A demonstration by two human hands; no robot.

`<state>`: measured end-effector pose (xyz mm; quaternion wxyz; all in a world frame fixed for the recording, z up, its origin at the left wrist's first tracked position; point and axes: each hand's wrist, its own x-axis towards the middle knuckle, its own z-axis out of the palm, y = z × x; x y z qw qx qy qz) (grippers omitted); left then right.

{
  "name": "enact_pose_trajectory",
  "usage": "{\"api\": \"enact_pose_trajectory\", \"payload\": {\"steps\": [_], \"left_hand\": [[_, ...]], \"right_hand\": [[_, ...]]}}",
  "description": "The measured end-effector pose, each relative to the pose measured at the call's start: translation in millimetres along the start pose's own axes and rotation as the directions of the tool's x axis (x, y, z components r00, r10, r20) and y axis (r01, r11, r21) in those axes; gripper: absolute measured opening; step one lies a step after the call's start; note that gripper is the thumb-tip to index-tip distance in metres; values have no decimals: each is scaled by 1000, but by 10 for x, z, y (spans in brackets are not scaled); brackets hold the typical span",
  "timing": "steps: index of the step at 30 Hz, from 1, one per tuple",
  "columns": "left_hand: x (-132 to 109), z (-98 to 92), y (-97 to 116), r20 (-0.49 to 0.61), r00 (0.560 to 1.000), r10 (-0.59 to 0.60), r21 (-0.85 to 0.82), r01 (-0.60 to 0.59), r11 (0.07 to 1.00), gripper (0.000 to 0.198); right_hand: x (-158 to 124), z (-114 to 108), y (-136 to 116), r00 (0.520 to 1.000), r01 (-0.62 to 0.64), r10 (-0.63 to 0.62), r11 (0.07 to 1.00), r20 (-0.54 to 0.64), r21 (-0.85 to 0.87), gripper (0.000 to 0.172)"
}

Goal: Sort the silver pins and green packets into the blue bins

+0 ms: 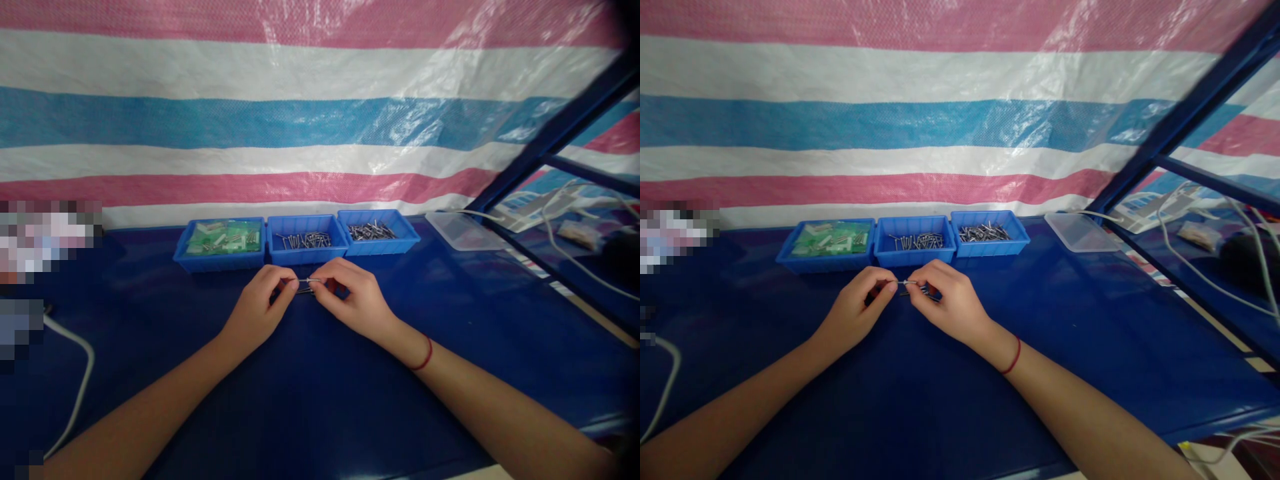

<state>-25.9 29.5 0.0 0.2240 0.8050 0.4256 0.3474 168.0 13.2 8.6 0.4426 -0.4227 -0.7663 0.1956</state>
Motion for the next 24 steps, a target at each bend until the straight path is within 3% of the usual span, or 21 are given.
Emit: {"api": "enact_pose_trajectory", "payload": {"steps": [3,6,8,11,13,14,17,20,24], "left_hand": [[-1,14,-2,25,1000,11,26,-12,1000,18],[-6,37,-13,38,999,20,89,-23,996,30],[-9,55,-27,75,996,49,173,-62,983,38],[-7,75,-42,119,990,74,295,-107,950,37],[-2,80,-45,127,990,68,341,-108,934,32],[1,80,-45,126,990,64,353,-105,930,29],[11,76,-48,121,991,49,360,-89,929,21],[17,71,-54,118,992,50,354,-89,931,18],[15,73,-50,117,992,50,372,-91,924,18]], "right_hand": [[3,11,12,999,-53,53,998,1,40,21],[51,-4,104,948,-256,290,939,-128,232,28],[110,-53,206,840,-355,488,825,-238,439,31],[207,-174,353,642,-339,690,647,-335,683,33],[252,-242,405,565,-314,745,592,-355,743,35],[263,-259,412,551,-310,754,583,-358,751,36],[253,-228,374,590,-323,735,595,-335,736,31],[200,-125,301,709,-356,657,646,-255,675,26],[128,-33,245,857,-390,495,806,-145,445,21]]}}
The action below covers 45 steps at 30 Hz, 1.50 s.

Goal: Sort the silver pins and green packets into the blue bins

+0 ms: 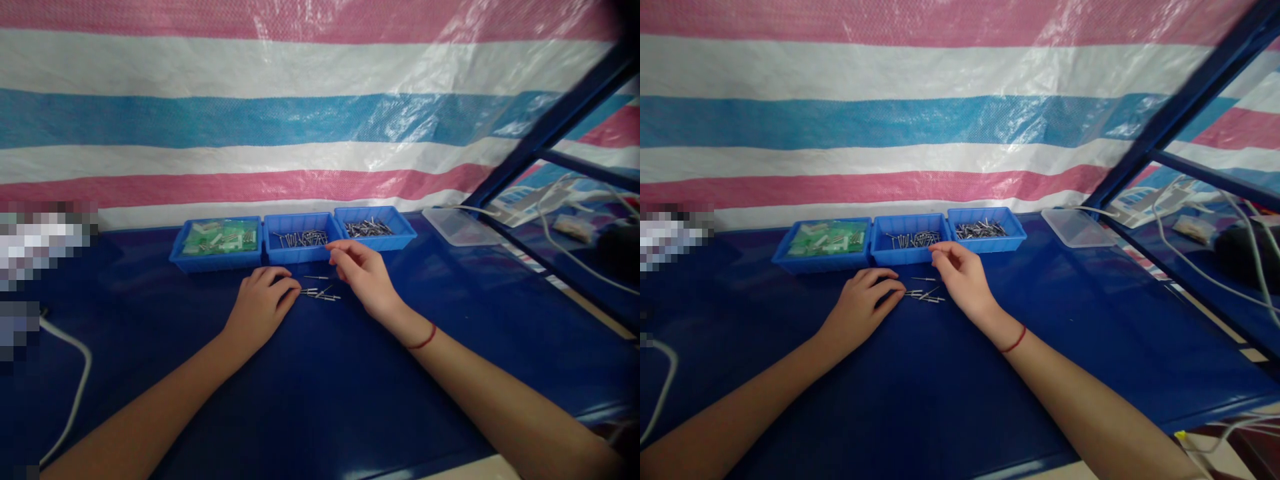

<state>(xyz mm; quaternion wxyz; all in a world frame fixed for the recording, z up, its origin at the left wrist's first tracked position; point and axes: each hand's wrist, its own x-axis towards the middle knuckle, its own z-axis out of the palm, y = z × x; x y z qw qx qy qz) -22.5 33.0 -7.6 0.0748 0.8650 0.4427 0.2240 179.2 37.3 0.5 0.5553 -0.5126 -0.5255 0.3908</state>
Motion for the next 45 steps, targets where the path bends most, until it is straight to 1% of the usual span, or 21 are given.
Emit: {"api": "enact_pose_trajectory", "payload": {"steps": [2,3,5,7,8,10,13,15,17,18,21,23,26,29,32,35,40,42,45], "left_hand": [[-3,3,4,5,1000,-6,12,6,1000,19],[-6,4,5,7,1000,-9,18,9,1000,19],[-11,7,4,11,1000,-13,25,13,1000,19],[-15,7,1,12,1000,-14,25,13,1000,19],[-16,6,0,12,1000,-13,23,12,1000,19],[-16,4,0,12,1000,-4,17,4,1000,19],[-14,11,3,0,1000,11,10,-11,1000,18],[-14,21,4,-12,1000,7,4,-7,1000,17],[-13,27,3,-25,1000,-11,-20,11,1000,18],[-12,26,2,-37,999,-19,-45,17,999,19],[-7,2,4,-118,993,-23,-158,4,987,20],[-6,-24,13,-192,981,-12,-217,-30,976,18],[-13,-57,32,-257,966,24,-243,-89,966,11],[-23,-76,45,-276,960,54,-256,-127,958,7],[-27,-94,53,-296,954,52,-276,-137,951,6],[-28,-111,58,-308,950,40,-292,-134,947,5],[-35,-105,46,-330,943,44,-293,-147,945,1],[-36,-93,36,-333,942,37,-291,-140,946,2],[-31,-80,27,-314,949,21,-291,-117,950,3]], "right_hand": [[-28,3,13,991,110,-95,978,96,-176,18],[-39,0,19,978,180,-144,947,151,-267,17],[-58,-7,31,940,312,-208,844,268,-436,16],[-74,-11,40,910,389,-208,730,358,-563,17],[-81,-11,42,905,401,-192,686,381,-607,18],[-90,-10,43,908,391,-152,639,390,-663,19],[-88,-7,48,921,358,-108,617,375,-701,15],[-83,-2,55,917,369,-117,605,381,-705,14],[-84,8,56,907,404,-169,608,387,-683,14],[-90,16,51,900,422,-206,625,383,-657,14],[-133,52,15,888,448,-296,731,351,-516,12],[-180,82,-20,885,443,-314,795,344,-414,10],[-253,123,-63,883,426,-310,843,352,-328,9],[-298,147,-80,879,428,-325,860,350,-278,8],[-305,146,-73,879,427,-336,870,338,-248,8],[-281,126,-58,889,408,-319,876,329,-255,14],[-232,102,-53,860,449,-331,852,388,-270,9],[-222,98,-57,859,461,-349,845,374,-270,9],[-221,89,-71,866,470,-384,843,321,-262,6]]}}
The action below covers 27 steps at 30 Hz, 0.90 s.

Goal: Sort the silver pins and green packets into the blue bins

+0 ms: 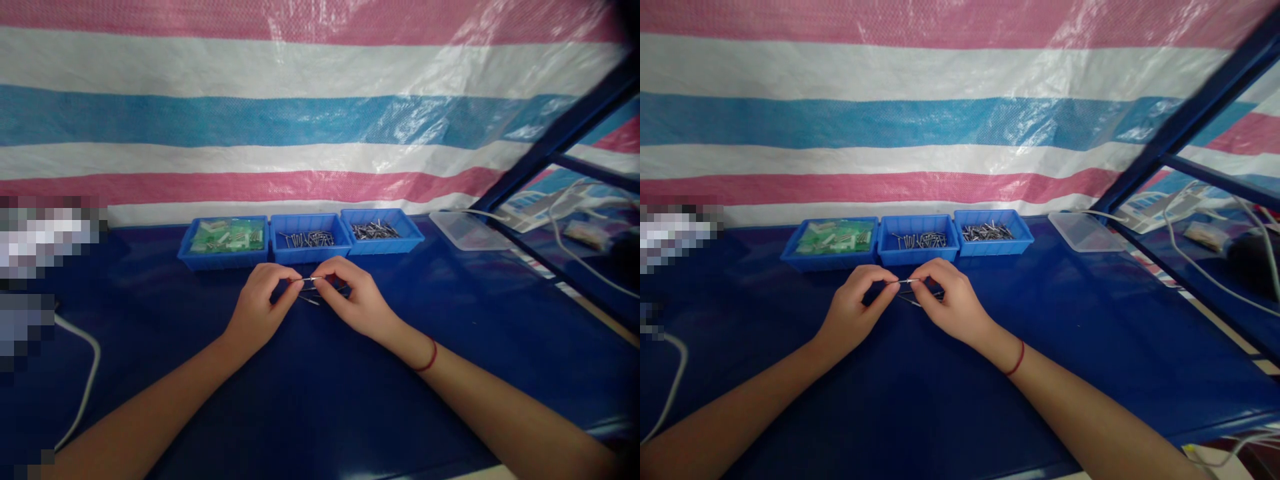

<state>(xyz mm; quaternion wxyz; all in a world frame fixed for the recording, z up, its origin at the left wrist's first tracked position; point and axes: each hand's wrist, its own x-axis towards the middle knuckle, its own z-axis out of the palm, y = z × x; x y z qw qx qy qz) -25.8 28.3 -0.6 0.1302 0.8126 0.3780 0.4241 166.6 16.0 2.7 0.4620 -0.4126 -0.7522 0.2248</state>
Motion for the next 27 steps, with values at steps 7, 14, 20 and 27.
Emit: {"api": "enact_pose_trajectory", "payload": {"steps": [7,14,20,27], "left_hand": [[8,1,2,55,998,39,15,-40,999,5],[-30,56,-27,210,976,-60,206,15,978,33],[-35,61,-23,307,949,-77,269,-9,963,20],[-26,61,-8,335,937,-103,264,12,965,15]], "right_hand": [[-2,-29,-73,999,9,-9,1000,-34,-4,15],[167,-220,151,726,-329,600,732,-336,596,27],[282,-459,260,505,-265,798,506,-329,821,21],[187,-220,144,814,-455,566,760,-128,465,13]]}}
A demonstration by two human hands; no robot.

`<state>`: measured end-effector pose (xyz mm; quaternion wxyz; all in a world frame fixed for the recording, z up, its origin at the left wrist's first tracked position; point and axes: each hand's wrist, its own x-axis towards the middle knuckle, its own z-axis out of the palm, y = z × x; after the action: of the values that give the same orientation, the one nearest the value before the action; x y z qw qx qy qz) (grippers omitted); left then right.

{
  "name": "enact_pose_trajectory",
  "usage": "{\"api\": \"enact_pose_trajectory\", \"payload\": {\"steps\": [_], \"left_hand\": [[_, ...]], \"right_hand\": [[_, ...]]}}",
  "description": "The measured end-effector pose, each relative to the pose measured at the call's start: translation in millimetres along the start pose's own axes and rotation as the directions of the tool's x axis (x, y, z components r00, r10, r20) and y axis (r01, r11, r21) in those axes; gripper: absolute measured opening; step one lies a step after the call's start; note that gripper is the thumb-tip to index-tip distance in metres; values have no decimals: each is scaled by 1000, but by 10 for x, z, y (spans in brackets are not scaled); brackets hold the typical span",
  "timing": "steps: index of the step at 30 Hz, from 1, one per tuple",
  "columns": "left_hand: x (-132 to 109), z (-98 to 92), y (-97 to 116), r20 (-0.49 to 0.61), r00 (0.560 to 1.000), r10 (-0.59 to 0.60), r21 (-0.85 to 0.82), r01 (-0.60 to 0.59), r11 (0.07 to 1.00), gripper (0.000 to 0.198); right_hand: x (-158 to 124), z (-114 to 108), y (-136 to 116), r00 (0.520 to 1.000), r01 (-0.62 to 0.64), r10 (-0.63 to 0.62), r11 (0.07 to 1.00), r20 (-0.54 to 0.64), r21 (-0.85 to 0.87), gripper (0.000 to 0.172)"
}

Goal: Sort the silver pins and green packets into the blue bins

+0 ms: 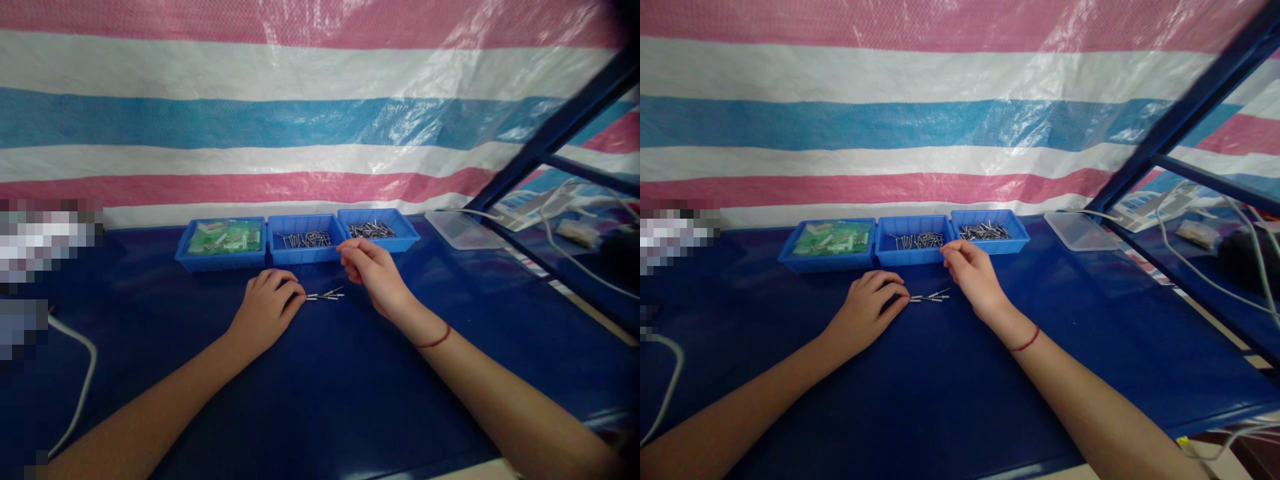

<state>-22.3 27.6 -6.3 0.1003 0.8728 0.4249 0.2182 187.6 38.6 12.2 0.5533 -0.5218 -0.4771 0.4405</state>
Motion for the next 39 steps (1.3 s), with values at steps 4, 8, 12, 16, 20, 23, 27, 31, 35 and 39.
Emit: {"api": "enact_pose_trajectory", "payload": {"steps": [4,8,12,16,20,23,27,31,35,39], "left_hand": [[5,24,-14,1,1000,-14,0,14,1000,16],[1,41,-28,-14,1000,-19,18,19,1000,16],[4,10,-15,-50,998,-24,-37,22,999,16],[12,-28,-5,-163,985,-63,-242,22,970,11],[18,-35,-19,-193,964,-185,-446,82,891,21],[20,-39,-26,-164,968,-192,-486,90,870,14],[15,-56,-19,-159,970,-183,-476,87,875,14],[16,-66,-10,-163,971,-178,-467,83,880,14],[25,-72,-8,-172,970,-171,-461,74,884,13],[30,-73,-11,-185,970,-158,-460,57,886,10]], "right_hand": [[-98,51,23,903,396,-267,823,337,-408,13],[-163,59,59,705,692,-329,509,628,-511,11],[-192,86,93,654,746,-320,424,685,-514,14],[-204,114,75,714,682,-362,553,600,-478,17],[-204,122,71,754,617,-369,681,543,-395,18],[-202,120,82,758,609,-364,692,542,-387,18],[-208,127,72,767,594,-358,710,532,-379,17],[-215,142,50,781,574,-348,726,519,-378,16],[-221,150,41,795,564,-356,733,492,-381,14],[-226,148,41,816,538,-357,756,453,-373,10]]}}
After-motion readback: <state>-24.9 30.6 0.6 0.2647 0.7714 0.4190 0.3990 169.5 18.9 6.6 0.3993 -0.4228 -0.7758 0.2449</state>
